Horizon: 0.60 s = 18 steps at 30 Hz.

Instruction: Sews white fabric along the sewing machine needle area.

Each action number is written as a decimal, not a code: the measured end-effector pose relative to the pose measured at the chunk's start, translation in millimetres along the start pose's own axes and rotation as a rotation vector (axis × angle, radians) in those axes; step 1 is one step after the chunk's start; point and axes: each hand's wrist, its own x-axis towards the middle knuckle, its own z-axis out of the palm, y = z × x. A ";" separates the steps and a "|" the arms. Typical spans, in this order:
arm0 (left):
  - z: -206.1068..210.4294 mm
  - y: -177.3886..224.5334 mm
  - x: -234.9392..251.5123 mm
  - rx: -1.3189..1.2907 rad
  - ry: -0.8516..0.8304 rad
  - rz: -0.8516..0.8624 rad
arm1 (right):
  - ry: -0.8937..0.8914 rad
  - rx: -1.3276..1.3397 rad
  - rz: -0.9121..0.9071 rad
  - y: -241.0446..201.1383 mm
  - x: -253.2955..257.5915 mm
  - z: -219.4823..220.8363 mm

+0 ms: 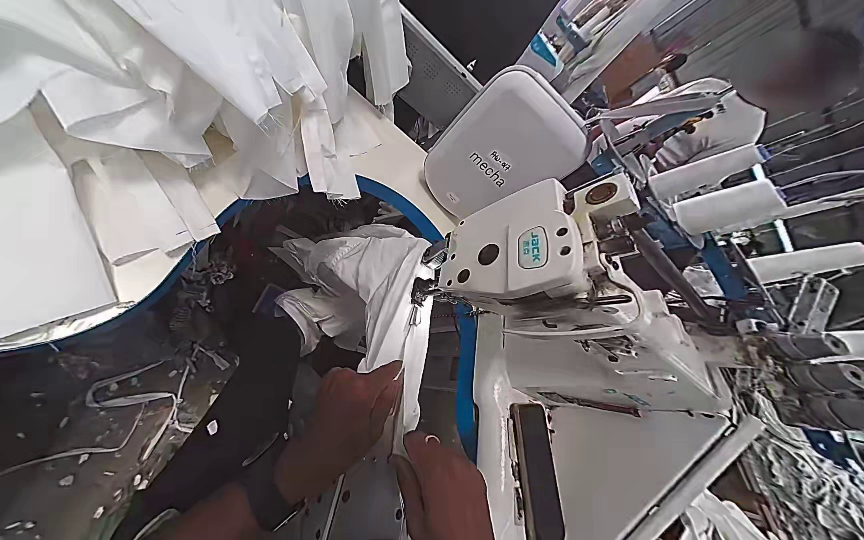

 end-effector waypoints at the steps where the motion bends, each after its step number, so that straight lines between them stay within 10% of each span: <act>1: -1.0 -2.1 1.1 -0.001 -0.006 0.001 | -0.038 0.012 0.001 2.9 0.6 -1.4; 9: -25.2 9.5 10.3 -0.027 -0.205 -0.094 | -0.223 0.006 -0.063 6.7 -4.2 -12.2; 18: -13.6 14.5 -3.7 0.242 0.039 0.069 | 0.396 0.195 -0.051 -4.4 -1.7 7.3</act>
